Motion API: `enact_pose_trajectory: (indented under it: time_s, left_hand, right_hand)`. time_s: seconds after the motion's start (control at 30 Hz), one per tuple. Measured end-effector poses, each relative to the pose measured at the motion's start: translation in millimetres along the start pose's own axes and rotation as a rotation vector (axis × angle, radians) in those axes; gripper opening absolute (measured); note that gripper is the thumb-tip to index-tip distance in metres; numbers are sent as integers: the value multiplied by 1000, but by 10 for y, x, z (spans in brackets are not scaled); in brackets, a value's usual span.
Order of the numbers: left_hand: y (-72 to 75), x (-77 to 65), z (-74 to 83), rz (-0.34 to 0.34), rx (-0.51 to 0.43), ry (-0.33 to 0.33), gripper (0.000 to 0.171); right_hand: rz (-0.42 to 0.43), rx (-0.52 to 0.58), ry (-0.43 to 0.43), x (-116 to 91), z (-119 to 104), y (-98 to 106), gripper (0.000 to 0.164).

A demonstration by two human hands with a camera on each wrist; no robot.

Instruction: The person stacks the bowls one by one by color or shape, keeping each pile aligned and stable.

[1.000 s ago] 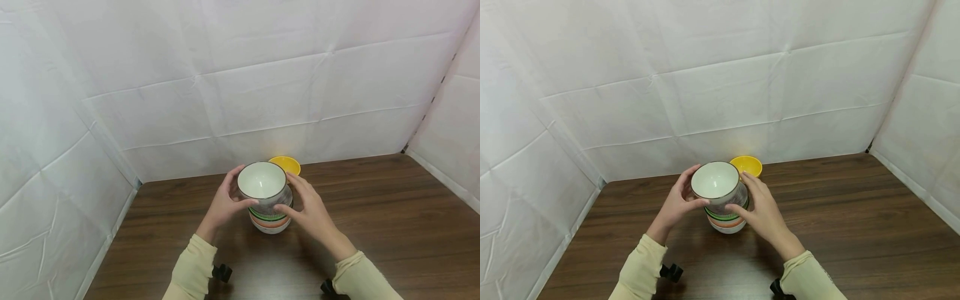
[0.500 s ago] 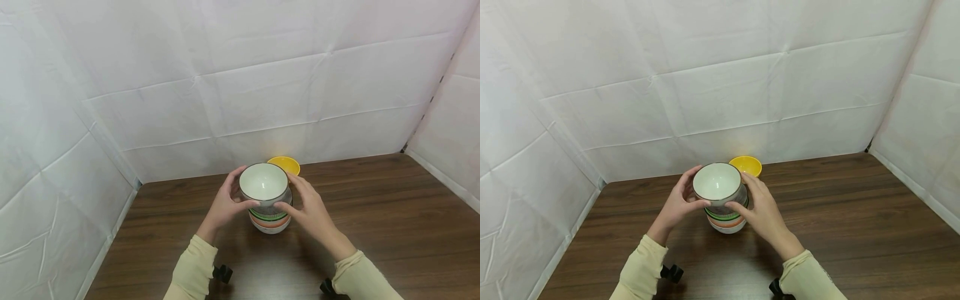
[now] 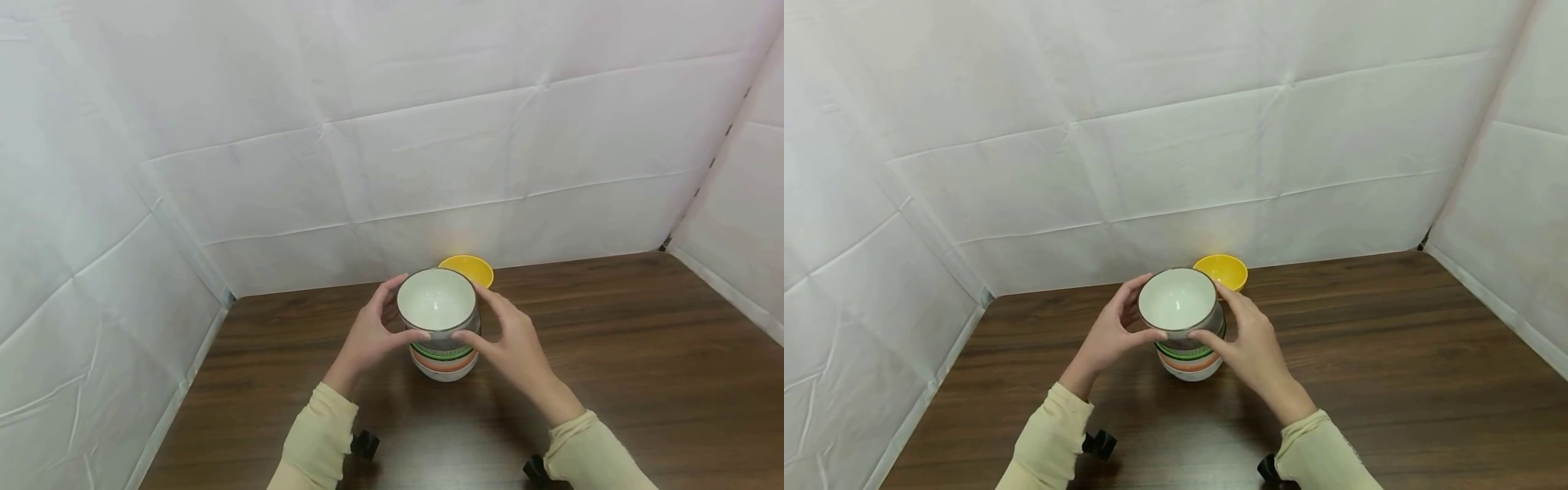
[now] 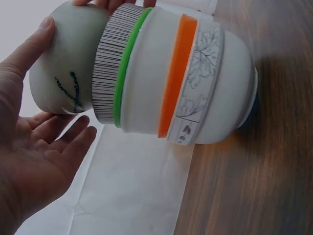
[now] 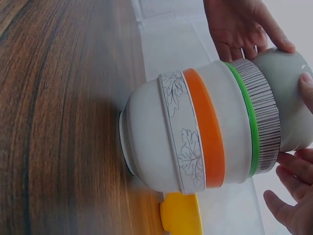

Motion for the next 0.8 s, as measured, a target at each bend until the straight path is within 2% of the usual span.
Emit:
enact_pose_trajectory:
  time_s: [0.1, 0.23, 0.47, 0.57, 0.8]
  left_hand:
    - [-7, -12, -41, 10, 59, 13, 89]
    - [-34, -22, -40, 5, 92, 27, 89]
    - [-65, -93, 238, -29, 96, 24, 86]
    - [-71, -121, 284, -38, 98, 31, 85]
    - [-106, -50, -152, -43, 168, 27, 91]
  right_hand:
    - [-2, -1, 8, -1, 6, 9, 80]
    - [-7, 2, 15, -7, 22, 10, 80]
    - [3, -15, 27, -32, 34, 10, 80]
    - [10, -19, 36, -45, 32, 15, 79]
    - [13, -22, 38, -60, 44, 14, 79]
Point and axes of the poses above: each hand's wrist, its own x-axis towards the middle knuckle, its own y-axis out of the back of the hand, z = x × y, the point moved 8 cm from there along x, towards the middle knuckle, and after that the axes turned 4 degrees about z, right-handed, at the moved point
